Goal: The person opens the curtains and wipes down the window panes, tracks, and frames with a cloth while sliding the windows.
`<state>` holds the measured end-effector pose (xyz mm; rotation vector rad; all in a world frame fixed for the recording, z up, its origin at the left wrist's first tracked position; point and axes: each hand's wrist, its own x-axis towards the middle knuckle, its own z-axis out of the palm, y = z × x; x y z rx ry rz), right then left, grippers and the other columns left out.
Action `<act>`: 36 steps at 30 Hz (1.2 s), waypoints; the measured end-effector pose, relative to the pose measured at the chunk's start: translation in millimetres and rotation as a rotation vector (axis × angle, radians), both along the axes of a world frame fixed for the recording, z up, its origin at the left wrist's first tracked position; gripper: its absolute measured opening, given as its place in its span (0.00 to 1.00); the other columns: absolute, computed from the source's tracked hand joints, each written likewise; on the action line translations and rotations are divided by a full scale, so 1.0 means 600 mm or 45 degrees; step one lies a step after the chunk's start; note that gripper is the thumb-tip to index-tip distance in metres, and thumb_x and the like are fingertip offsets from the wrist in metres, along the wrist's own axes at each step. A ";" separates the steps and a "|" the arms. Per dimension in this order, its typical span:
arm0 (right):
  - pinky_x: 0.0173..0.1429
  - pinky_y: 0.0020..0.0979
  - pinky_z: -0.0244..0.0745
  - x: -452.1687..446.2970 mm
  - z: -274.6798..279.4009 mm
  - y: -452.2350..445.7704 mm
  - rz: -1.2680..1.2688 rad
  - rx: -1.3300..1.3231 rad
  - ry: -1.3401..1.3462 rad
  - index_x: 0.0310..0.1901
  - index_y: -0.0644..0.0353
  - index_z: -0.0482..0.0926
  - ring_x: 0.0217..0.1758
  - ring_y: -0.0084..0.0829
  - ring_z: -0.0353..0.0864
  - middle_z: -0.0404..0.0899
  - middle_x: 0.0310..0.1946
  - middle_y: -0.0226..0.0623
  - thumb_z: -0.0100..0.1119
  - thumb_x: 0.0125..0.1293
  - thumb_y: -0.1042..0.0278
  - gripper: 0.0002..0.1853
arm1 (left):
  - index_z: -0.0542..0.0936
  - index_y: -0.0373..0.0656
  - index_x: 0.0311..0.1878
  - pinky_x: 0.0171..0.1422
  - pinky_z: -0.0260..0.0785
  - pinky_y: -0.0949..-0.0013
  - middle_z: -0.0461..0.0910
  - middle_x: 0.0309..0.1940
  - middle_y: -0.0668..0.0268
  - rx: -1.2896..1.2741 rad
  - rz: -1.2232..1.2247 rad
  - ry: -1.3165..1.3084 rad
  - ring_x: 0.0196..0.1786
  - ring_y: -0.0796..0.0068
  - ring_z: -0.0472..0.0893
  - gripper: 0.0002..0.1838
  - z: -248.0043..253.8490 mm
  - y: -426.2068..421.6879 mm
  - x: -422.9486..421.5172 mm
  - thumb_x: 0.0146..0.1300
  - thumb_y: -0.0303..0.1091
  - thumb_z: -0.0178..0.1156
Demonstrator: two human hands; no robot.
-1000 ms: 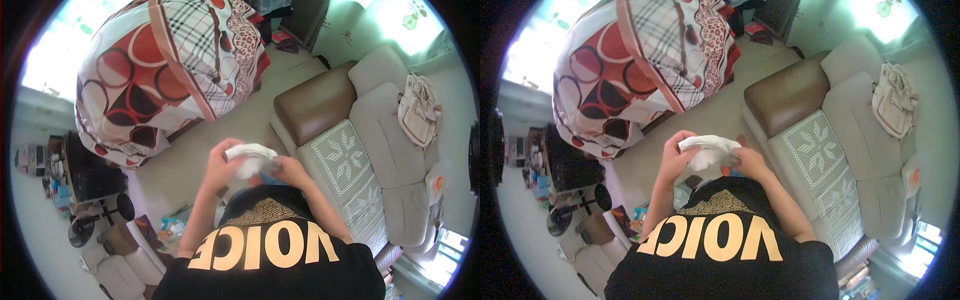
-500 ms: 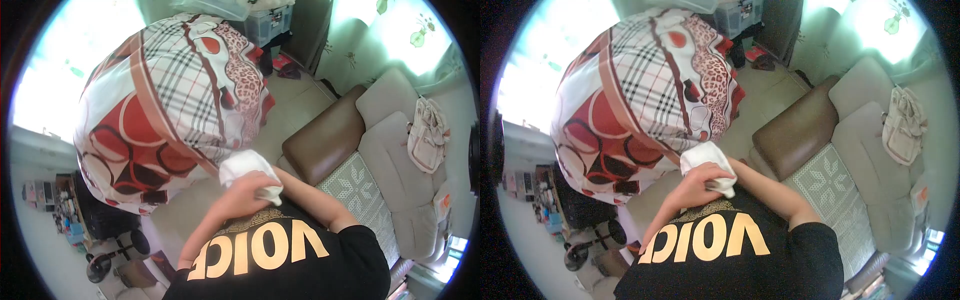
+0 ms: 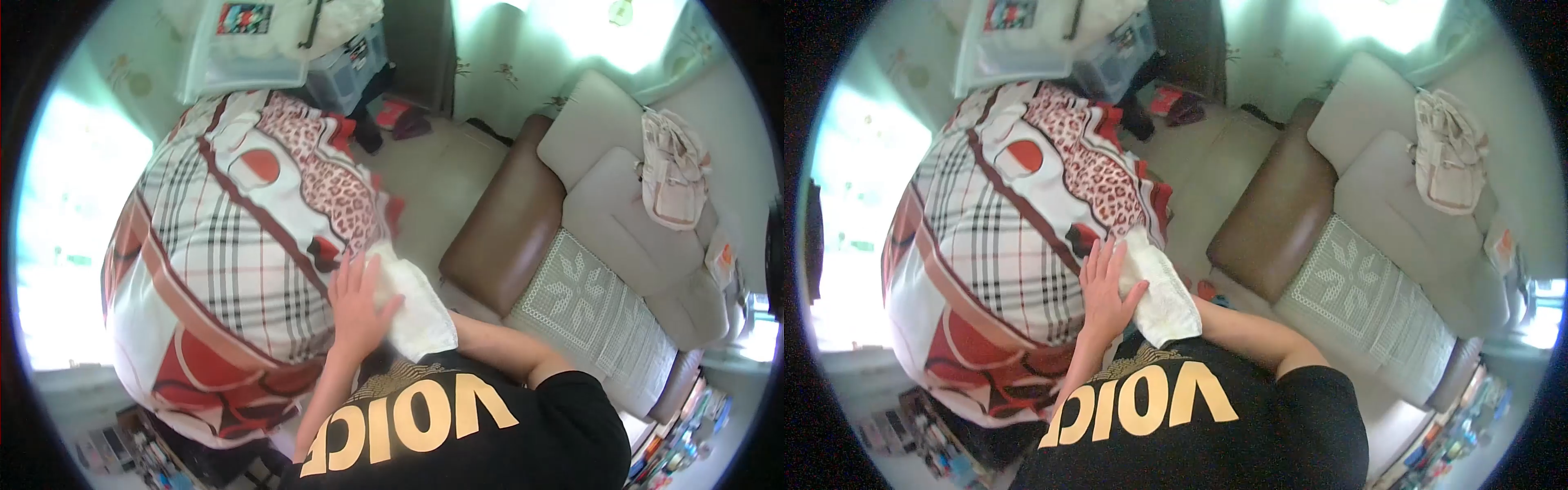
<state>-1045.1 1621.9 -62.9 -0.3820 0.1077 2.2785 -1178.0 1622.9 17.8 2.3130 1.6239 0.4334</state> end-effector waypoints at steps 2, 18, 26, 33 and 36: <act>0.74 0.32 0.62 -0.016 0.014 0.029 -0.085 0.066 0.063 0.74 0.57 0.57 0.72 0.29 0.64 0.60 0.73 0.35 0.42 0.78 0.56 0.28 | 0.63 0.40 0.70 0.77 0.42 0.46 0.61 0.71 0.50 -0.023 -0.057 -0.013 0.76 0.46 0.53 0.38 -0.002 0.028 -0.017 0.61 0.45 0.64; 0.52 0.35 0.73 0.110 0.028 0.210 -0.804 0.801 -1.377 0.47 0.61 0.77 0.46 0.40 0.80 0.80 0.41 0.40 0.50 0.69 0.57 0.16 | 0.70 0.38 0.63 0.49 0.69 0.73 0.74 0.61 0.64 -0.391 0.230 -1.051 0.57 0.74 0.75 0.22 -0.033 0.203 -0.090 0.66 0.25 0.59; 0.36 0.35 0.73 0.281 0.071 0.325 -0.901 0.494 -0.483 0.34 0.55 0.73 0.35 0.35 0.79 0.78 0.32 0.37 0.39 0.71 0.39 0.26 | 0.74 0.37 0.53 0.52 0.71 0.74 0.80 0.45 0.64 -0.631 0.398 -1.353 0.47 0.76 0.79 0.11 -0.038 0.257 -0.088 0.69 0.24 0.56; 0.44 0.36 0.78 0.635 0.002 0.475 -1.116 0.489 -1.467 0.45 0.64 0.75 0.40 0.35 0.82 0.82 0.36 0.39 0.52 0.67 0.65 0.12 | 0.75 0.36 0.50 0.53 0.72 0.73 0.81 0.43 0.63 -0.538 0.315 -1.306 0.47 0.76 0.80 0.09 -0.103 0.393 -0.026 0.68 0.23 0.56; 0.48 0.44 0.76 0.710 0.118 0.555 -0.450 -0.039 -3.283 0.50 0.59 0.74 0.41 0.46 0.82 0.82 0.36 0.46 0.64 0.56 0.63 0.21 | 0.75 0.36 0.49 0.53 0.72 0.73 0.81 0.43 0.63 -0.533 0.329 -1.271 0.46 0.76 0.80 0.08 -0.099 0.503 0.061 0.68 0.23 0.56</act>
